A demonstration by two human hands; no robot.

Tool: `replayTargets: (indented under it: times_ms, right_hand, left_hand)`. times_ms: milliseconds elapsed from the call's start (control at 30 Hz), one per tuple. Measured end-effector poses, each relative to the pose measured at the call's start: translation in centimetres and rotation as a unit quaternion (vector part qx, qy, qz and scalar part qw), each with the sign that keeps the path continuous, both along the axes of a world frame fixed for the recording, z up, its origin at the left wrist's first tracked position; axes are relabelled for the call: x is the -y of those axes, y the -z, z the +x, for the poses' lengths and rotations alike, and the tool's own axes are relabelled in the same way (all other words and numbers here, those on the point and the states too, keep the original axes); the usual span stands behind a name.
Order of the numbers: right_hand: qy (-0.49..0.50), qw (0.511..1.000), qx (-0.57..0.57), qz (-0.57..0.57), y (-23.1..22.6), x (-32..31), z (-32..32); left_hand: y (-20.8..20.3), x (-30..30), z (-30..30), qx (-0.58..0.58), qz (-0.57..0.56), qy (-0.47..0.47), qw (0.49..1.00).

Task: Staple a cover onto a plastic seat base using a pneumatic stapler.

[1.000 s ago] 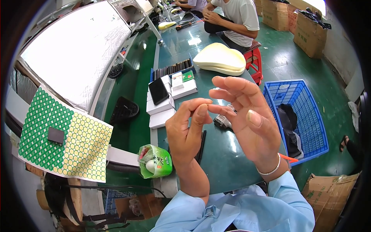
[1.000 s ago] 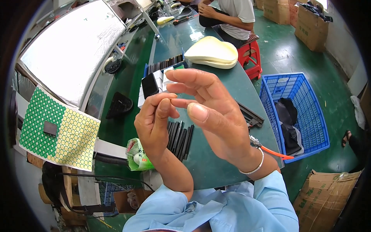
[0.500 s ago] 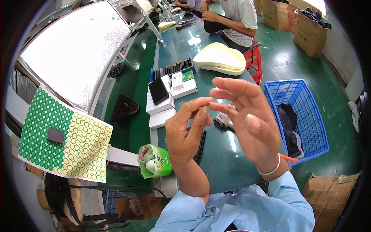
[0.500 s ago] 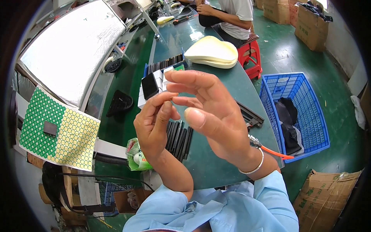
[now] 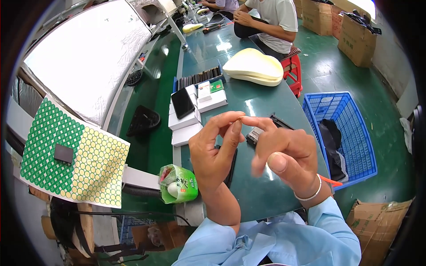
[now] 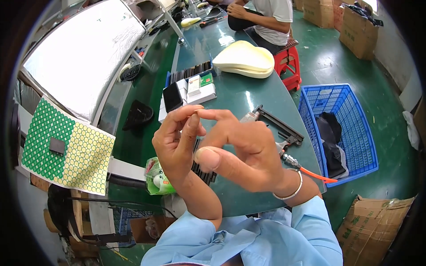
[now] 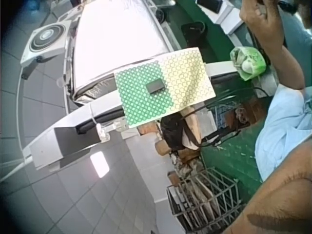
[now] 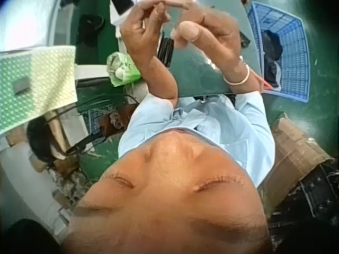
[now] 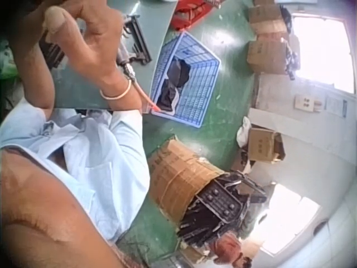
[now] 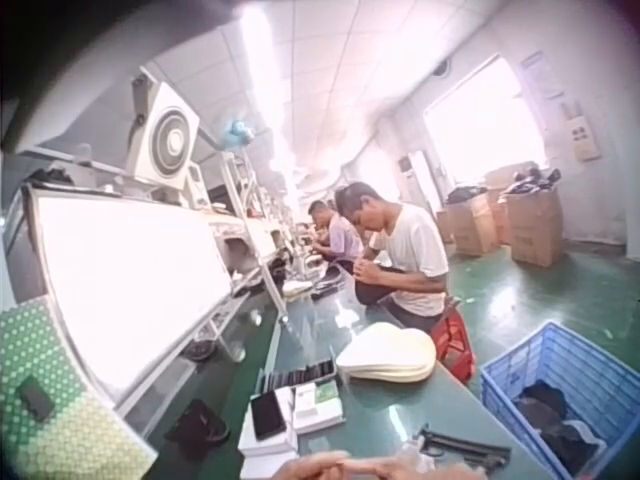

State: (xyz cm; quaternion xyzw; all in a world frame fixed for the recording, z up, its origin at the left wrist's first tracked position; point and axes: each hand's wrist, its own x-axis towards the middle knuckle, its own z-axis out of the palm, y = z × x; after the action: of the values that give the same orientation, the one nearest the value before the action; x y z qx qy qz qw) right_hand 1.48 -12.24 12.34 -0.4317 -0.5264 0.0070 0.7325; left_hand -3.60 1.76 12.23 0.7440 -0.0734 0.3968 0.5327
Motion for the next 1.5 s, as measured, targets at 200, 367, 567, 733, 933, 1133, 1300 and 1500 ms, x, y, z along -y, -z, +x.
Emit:
replayTargets:
  times_ms: [200,367,567,733,933,1133,1300,1500]
  right_hand:
    - [0.013,0.996,0.085,-0.032,-0.9,0.3,0.1]
    - [0.044,0.990,0.127,-0.047,-1.1,0.2,-0.2]
    - [0.045,0.982,0.172,-0.070,-1.2,0.4,-0.1]
    - [0.068,0.970,0.210,-0.104,-1.3,0.7,0.1]
    - [0.068,0.960,0.240,-0.128,-1.5,1.2,0.2]
    - [0.083,0.958,0.245,-0.123,-1.5,1.0,0.0]
    - [0.115,0.951,0.271,-0.099,-1.3,0.5,-0.3]
    - [0.144,0.947,0.274,-0.090,-0.9,0.0,-0.4]
  left_hand:
    - [-0.1,0.2,0.0,-0.005,-0.014,-0.017,1.000]
    - [-0.2,0.3,-0.1,-0.006,-0.025,-0.009,1.000]
    - [-0.2,0.1,-0.3,0.008,-0.031,0.001,0.999]
    - [-0.2,0.1,-0.3,-0.001,0.020,-0.022,1.000]
    - [0.1,-0.1,-0.3,0.014,0.044,-0.032,0.998]
    - [0.4,1.3,0.4,0.052,-0.046,-0.047,0.997]
    - [0.7,2.3,0.8,0.082,-0.096,-0.061,0.990]
    - [0.6,3.7,1.0,0.089,-0.138,-0.109,0.980]
